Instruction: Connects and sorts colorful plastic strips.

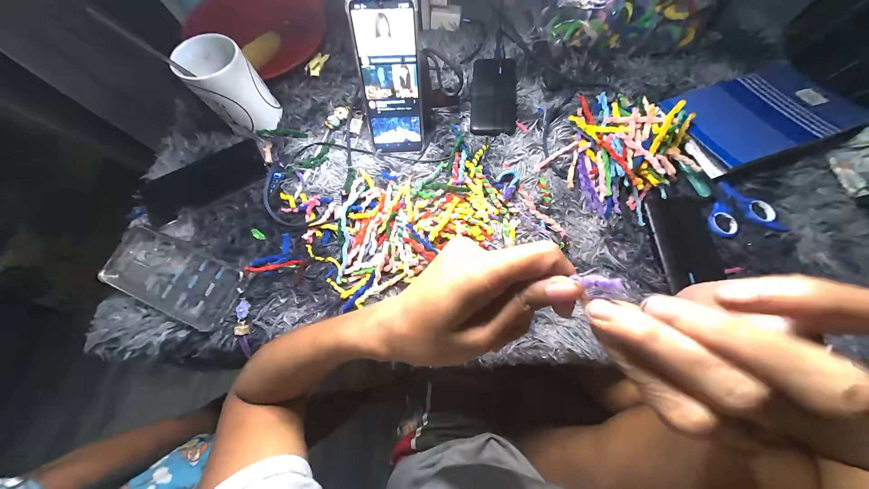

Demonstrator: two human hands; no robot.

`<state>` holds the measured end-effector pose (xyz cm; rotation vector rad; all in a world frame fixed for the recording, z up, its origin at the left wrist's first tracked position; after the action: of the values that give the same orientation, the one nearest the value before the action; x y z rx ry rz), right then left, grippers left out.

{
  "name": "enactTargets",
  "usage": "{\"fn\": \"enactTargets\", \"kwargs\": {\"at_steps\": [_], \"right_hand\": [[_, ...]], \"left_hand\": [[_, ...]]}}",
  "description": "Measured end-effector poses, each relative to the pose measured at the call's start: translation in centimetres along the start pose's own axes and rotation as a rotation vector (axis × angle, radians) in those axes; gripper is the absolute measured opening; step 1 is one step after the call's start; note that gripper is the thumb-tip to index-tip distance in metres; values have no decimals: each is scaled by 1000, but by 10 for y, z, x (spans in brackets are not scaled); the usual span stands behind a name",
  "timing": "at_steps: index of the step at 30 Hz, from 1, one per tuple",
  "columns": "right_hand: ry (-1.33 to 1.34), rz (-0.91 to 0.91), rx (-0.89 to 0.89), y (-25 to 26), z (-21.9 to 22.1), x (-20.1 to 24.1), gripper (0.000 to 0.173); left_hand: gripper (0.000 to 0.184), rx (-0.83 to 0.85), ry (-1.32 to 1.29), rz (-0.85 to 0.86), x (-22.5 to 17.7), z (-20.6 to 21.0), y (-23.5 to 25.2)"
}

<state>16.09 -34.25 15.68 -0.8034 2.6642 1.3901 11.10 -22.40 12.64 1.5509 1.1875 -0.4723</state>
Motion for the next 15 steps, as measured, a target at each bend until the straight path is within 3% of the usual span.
{"fn": "enactTargets", "kwargs": {"at_steps": [1, 2, 7, 11, 15], "right_hand": [[-130, -77, 39, 2, 3, 6, 10], [-80, -61, 35, 0, 2, 3, 8], [714, 296, -95, -15, 11, -51, 5], [876, 323, -60, -12, 24, -54, 5], [590, 177, -15, -10, 21, -39, 5]], "left_hand": [[23, -13, -96, -43, 4, 1, -1], [24, -25, -174, -67, 8, 3, -1], [20, 194, -378, -18, 9, 5, 3], [17, 328, 53, 44, 8, 4, 5], [16, 173, 636, 49, 11, -5, 4]]}}
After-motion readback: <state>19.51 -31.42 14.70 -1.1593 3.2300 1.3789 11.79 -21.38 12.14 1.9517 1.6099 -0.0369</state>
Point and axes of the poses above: each hand's wrist, its own y-axis towards the middle knuckle, its own z-axis out of the palm, x = y × z, the point moved 9 cm from there along y, towards the middle knuckle, and after that the axes turned 6 degrees about y, right-handed, at the moved point
